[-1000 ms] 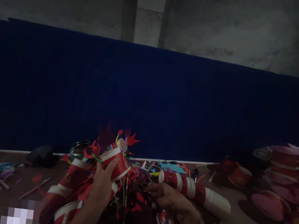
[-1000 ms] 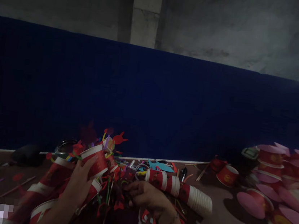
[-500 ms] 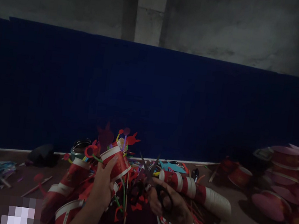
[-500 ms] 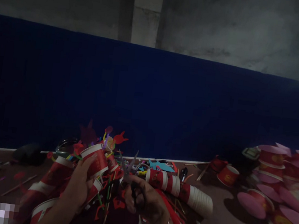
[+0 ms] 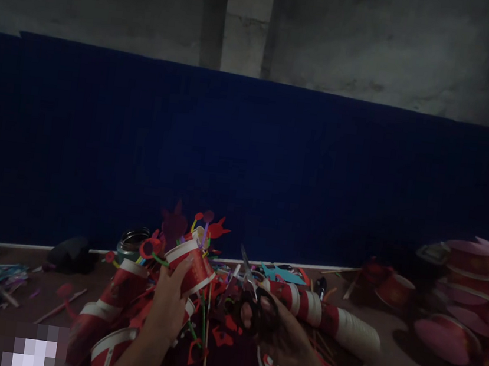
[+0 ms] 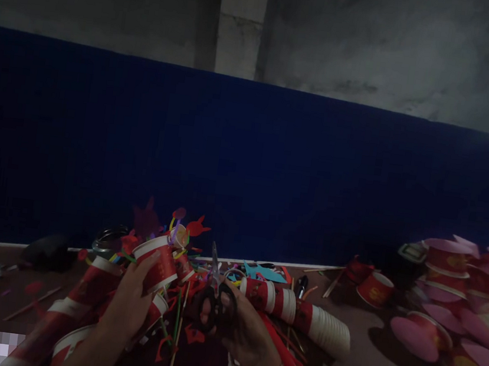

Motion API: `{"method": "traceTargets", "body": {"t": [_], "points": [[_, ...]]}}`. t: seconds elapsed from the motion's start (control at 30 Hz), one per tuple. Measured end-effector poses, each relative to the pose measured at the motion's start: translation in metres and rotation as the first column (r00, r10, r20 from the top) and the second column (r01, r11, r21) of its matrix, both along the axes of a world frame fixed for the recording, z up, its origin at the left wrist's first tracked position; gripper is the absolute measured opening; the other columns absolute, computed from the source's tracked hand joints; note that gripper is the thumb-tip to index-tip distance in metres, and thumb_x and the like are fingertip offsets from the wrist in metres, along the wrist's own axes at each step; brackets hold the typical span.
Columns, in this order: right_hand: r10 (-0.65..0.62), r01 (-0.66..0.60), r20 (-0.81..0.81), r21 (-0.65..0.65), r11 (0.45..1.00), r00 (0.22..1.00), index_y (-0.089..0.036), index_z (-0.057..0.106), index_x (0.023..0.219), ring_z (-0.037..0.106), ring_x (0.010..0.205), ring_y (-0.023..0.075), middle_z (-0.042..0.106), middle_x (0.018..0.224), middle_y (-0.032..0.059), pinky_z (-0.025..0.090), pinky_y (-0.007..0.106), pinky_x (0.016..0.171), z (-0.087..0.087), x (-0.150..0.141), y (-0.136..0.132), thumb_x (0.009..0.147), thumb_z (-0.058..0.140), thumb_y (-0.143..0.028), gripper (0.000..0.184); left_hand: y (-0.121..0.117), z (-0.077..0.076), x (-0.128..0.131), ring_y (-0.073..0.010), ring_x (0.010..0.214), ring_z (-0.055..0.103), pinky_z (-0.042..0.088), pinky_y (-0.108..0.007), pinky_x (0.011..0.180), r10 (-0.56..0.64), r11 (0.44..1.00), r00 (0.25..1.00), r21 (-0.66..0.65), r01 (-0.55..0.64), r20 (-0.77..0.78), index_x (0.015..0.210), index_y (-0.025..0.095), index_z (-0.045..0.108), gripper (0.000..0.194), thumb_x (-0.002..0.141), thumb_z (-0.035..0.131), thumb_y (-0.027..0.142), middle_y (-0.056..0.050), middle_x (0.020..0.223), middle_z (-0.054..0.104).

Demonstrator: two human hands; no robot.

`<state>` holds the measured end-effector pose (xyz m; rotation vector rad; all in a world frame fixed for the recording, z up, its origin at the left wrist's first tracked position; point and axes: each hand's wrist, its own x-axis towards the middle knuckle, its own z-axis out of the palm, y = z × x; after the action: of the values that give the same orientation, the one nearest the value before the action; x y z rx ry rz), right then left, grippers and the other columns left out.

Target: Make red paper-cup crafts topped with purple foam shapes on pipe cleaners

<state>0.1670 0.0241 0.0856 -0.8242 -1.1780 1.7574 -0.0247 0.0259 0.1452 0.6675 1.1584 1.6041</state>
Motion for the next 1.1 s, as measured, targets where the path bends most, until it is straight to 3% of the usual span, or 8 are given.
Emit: {"method": "traceTargets", "body": {"t": [0.1, 0.2, 0.3, 0.4, 0.53, 0.7, 0.87, 1.1], "points": [[0.069, -0.067, -0.047, 0.042, 0.997, 0.996, -0.021, 0.05, 0.103, 0.06, 0.06, 0.0123, 0.062, 0.076, 0.0006, 0.038, 0.018, 0.05, 0.004, 0.005, 0.007, 0.063, 0.072, -0.041, 0.05, 0.0, 0.002, 0.002, -0.022, 0.092, 0.063, 0.054, -0.029, 0.069, -0.013, 1.0, 0.996, -0.001, 0.013, 0.086, 0.086, 0.022, 0.058, 0.014, 0.073, 0.059, 0.017, -0.005, 0.091, 0.065], [0.158, -0.175, 0.182, 0.082, 0.981, 0.971, -0.019, 0.052, 0.099, 0.059, 0.057, 0.0104, 0.061, 0.072, -0.0021, 0.037, 0.017, 0.048, 0.005, 0.017, 0.011, 0.061, 0.071, -0.026, 0.043, 0.005, -0.004, 0.003, -0.022, 0.09, 0.064, 0.055, -0.029, 0.069, -0.013, 1.0, 0.992, 0.018, 0.011, 0.128, 0.099, 0.022, 0.056, 0.027, 0.074, 0.063, 0.02, -0.006, 0.096, 0.065], [0.149, -0.25, 0.581, 0.096, 0.963, 0.8, -0.018, 0.061, 0.099, 0.056, 0.061, 0.0093, 0.062, 0.071, -0.0031, 0.036, 0.016, 0.049, 0.007, 0.03, 0.008, 0.062, 0.063, -0.013, 0.038, 0.012, -0.019, 0.005, -0.021, 0.094, 0.064, 0.056, -0.03, 0.069, 0.003, 1.0, 0.992, 0.009, -0.004, 0.126, 0.112, 0.025, 0.049, 0.039, 0.075, 0.063, 0.023, -0.007, 0.112, 0.06], [0.053, -0.294, 0.778, 0.173, 0.94, 0.627, -0.02, 0.065, 0.1, 0.058, 0.075, 0.0121, 0.066, 0.085, -0.0007, 0.041, 0.018, 0.06, 0.013, 0.033, 0.001, 0.059, 0.061, -0.01, 0.043, 0.018, -0.033, 0.008, -0.0203, 0.093, 0.065, 0.055, -0.031, 0.072, -0.034, 0.999, 0.994, 0.017, 0.032, 0.103, 0.118, 0.026, 0.046, 0.044, 0.077, 0.064, 0.025, -0.008, 0.115, 0.061], [0.008, -0.314, 0.83, 0.203, 0.928, 0.558, -0.023, 0.067, 0.099, 0.059, 0.076, 0.0136, 0.068, 0.086, -0.001, 0.043, 0.02, 0.064, 0.024, 0.024, -0.006, 0.06, 0.062, -0.013, 0.041, 0.019, -0.044, 0.012, -0.021, 0.088, 0.067, 0.054, -0.035, 0.077, -0.172, 0.981, 0.98, -0.075, 0.18, 0.104, 0.123, 0.026, 0.045, 0.058, 0.071, 0.071, 0.027, -0.008, 0.109, 0.066], [-0.007, -0.317, 0.852, 0.202, 0.927, 0.524, -0.024, 0.07, 0.093, 0.059, 0.072, 0.0137, 0.069, 0.082, -0.001, 0.043, 0.02, 0.061, 0.031, 0.017, -0.009, 0.058, 0.065, -0.014, 0.036, 0.012, -0.051, 0.021, -0.0219, 0.097, 0.064, 0.049, -0.033, 0.087, -0.265, 0.958, 0.963, -0.099, 0.268, 0.042, 0.125, 0.026, 0.045, 0.061, 0.071, 0.071, 0.024, -0.008, 0.109, 0.067], [-0.015, -0.308, 0.873, 0.188, 0.932, 0.488, -0.023, 0.071, 0.09, 0.057, 0.067, 0.0133, 0.067, 0.075, -0.0009, 0.042, 0.02, 0.059, 0.034, 0.017, -0.009, 0.058, 0.067, -0.015, 0.034, 0.006, -0.055, 0.028, -0.0233, 0.103, 0.061, 0.045, -0.033, 0.091, -0.269, 0.963, 0.96, -0.047, 0.266, -0.077, 0.124, 0.022, 0.047, 0.056, 0.072, 0.068, 0.025, -0.009, 0.103, 0.069], [0.015, -0.326, 0.859, 0.179, 0.928, 0.512, -0.022, 0.071, 0.092, 0.056, 0.064, 0.0114, 0.067, 0.075, -0.0015, 0.04, 0.018, 0.054, 0.036, 0.017, -0.01, 0.059, 0.062, -0.014, 0.035, 0.004, -0.053, 0.03, -0.023, 0.104, 0.06, 0.043, -0.03, 0.092, -0.288, 0.957, 0.947, -0.001, 0.291, -0.14, 0.126, 0.02, 0.045, 0.062, 0.069, 0.07, 0.026, -0.009, 0.11, 0.066]]}}
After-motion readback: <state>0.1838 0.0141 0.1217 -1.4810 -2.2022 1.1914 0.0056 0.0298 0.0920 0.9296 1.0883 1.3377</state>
